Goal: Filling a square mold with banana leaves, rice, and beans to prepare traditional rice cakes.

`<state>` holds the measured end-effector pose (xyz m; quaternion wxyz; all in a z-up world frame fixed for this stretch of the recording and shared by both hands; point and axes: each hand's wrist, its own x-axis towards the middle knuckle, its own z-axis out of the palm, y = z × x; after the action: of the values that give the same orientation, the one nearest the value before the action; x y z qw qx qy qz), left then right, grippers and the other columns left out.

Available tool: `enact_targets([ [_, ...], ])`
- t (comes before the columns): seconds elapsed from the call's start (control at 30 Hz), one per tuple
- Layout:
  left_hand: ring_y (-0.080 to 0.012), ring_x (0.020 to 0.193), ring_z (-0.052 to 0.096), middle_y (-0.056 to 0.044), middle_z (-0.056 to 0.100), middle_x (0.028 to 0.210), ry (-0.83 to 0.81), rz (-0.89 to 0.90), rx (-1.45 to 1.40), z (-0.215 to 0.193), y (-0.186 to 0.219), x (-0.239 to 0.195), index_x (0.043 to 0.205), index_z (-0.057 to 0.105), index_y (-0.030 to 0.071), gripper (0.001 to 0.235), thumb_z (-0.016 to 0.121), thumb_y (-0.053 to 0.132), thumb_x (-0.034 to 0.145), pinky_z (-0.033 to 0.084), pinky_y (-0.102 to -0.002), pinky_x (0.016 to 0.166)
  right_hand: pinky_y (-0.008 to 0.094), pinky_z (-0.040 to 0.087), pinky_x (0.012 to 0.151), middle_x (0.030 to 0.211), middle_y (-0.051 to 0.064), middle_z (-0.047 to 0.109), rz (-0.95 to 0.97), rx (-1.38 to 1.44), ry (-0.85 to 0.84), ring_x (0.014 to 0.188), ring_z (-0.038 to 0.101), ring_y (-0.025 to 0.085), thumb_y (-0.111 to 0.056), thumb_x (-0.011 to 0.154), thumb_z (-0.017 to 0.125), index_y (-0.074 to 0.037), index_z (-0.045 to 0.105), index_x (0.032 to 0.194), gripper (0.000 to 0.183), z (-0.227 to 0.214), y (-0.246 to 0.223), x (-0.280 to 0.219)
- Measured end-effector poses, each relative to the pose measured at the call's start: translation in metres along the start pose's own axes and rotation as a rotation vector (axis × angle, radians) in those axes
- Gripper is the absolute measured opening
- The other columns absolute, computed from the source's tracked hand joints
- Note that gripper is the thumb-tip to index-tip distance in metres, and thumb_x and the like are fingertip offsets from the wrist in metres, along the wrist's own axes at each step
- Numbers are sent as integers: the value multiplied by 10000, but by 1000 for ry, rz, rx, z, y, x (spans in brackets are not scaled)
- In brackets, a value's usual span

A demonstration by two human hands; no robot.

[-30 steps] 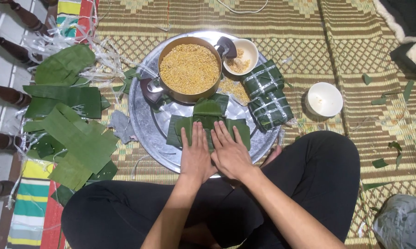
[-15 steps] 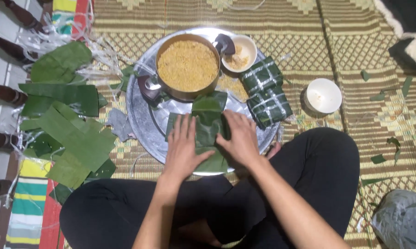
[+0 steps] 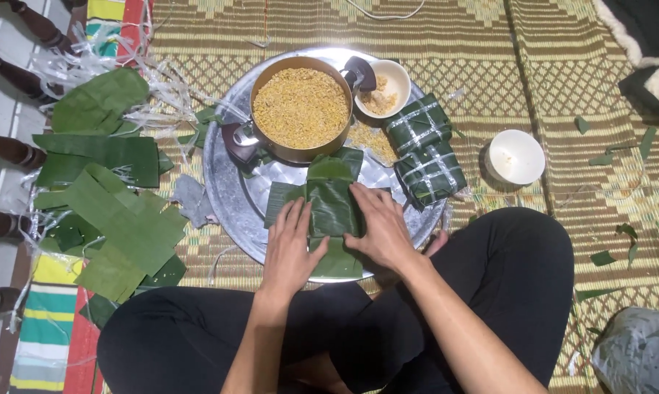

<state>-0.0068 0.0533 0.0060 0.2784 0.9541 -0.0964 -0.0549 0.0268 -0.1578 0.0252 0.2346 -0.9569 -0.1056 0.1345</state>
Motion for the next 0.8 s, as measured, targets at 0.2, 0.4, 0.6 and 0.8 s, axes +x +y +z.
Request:
enact_targets([
  [0.2,-376,1597,288,-263,355,1706,33,32,15,-6,12,-1,1611,407,-44,768,647,401,1033,364,-520,1199,523,337,1184,1704,145,428,31,-5,-31,1539,363,329,-361,807,836,-46,372,1663,1023,-10,-11,-5],
  [0.4,-309,1670,121,-166,218,1788,77,264,489,44,1,10,1675,307,50,712,350,431,1075,89,-553,1329,573,168,1270,1760,179,289,-176,-210,41,1640,207,323,-217,1040,463,4,366,1648,654,6,-24,-20],
  [0.6,-262,1676,82,-116,223,1789,-43,294,616,60,-14,27,1672,311,67,774,237,501,1035,1,-563,1349,591,158,1287,1739,198,337,-280,-388,142,1638,236,311,-254,1020,446,13,413,1619,656,42,3,-16],
  [0.8,-245,1671,76,-96,201,1790,-122,272,576,56,-15,29,1675,292,72,798,189,532,1030,-11,-577,1353,597,155,1292,1754,180,301,-281,-416,119,1654,196,294,-283,1006,427,-10,400,1625,677,51,13,-11],
])
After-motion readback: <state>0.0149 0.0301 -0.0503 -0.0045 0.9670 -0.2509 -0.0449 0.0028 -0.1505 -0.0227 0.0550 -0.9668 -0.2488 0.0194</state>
